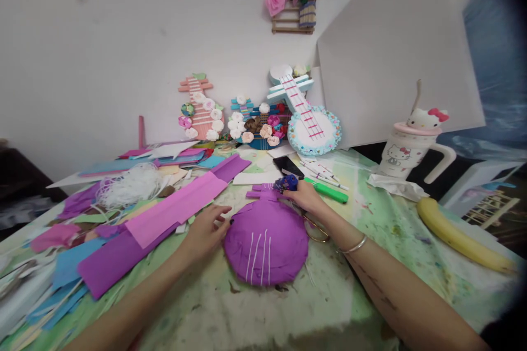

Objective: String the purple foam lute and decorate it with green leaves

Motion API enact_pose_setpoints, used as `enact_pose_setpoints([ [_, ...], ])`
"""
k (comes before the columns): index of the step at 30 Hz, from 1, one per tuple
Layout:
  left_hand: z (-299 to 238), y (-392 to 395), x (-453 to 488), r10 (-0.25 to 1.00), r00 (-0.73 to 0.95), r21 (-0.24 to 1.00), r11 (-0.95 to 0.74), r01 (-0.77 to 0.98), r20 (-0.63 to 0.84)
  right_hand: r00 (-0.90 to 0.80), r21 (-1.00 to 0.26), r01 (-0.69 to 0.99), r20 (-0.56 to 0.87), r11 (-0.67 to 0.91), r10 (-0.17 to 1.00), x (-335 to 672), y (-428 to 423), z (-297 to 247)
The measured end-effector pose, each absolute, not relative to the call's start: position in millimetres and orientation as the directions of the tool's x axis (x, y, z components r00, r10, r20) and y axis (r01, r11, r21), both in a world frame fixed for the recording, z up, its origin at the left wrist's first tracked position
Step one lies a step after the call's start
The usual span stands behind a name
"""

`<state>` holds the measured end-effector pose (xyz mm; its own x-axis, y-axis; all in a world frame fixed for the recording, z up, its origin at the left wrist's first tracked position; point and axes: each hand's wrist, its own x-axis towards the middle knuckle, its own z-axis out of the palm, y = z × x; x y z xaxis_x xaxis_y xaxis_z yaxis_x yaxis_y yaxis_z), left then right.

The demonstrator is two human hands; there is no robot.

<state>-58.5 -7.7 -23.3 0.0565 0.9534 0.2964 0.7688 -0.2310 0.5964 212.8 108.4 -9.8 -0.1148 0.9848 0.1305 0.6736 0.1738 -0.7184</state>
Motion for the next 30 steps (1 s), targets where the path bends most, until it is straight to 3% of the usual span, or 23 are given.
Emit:
enact_pose_setpoints([
  [4, -28.1, -19.7, -46.9, 0.93, 0.097, 0.565, -0.296, 0.77, 0.355, -0.09, -0.722, 0.669, 0.152, 0.173, 0.984, 217.4, 100.6, 7.8],
  [10, -31.2, -35.1, -31.9, 0.775, 0.216, 0.402, -0.519, 0.754, 0.594, -0.1, -0.682, 0.709, 0.155, 0.179, 0.983, 252.2, 65.5, 52.6],
  [11, -30.2, -39.1, -30.2, 0.729, 0.254, 0.372, -0.578, 0.726, 0.636, -0.107, -0.639, 0.747, 0.162, 0.187, 0.981, 262.3, 56.7, 55.4],
  [13, -26.8, -47.3, -26.8, 0.635, 0.346, 0.311, -0.692, 0.651, 0.69, -0.116, -0.329, 0.929, 0.178, 0.17, 0.977, 285.2, 38.5, 52.4],
  [15, -23.0, -53.9, -23.3, 0.581, 0.451, 0.263, -0.764, 0.59, 0.677, -0.094, -0.079, 0.991, 0.121, 0.104, 0.988, 308.8, 20.9, 38.6],
  [18, -19.3, -59.3, -19.2, 0.569, 0.588, 0.227, -0.801, 0.554, 0.576, -0.014, 0.061, 0.998, 0.077, 0.009, 0.997, 339.1, -1.2, 8.7],
  [24, -19.8, -60.4, -18.9, 0.51, 0.665, 0.222, -0.853, 0.472, 0.545, 0.092, 0.027, 0.995, 0.159, -0.097, 0.983, 361.8, -21.3, -27.0],
  [30, -21.0, -58.9, -20.1, 0.569, 0.698, 0.239, -0.82, 0.52, 0.435, 0.118, 0.013, 0.992, 0.2, -0.123, 0.973, 346.6, -33.8, -25.3],
])
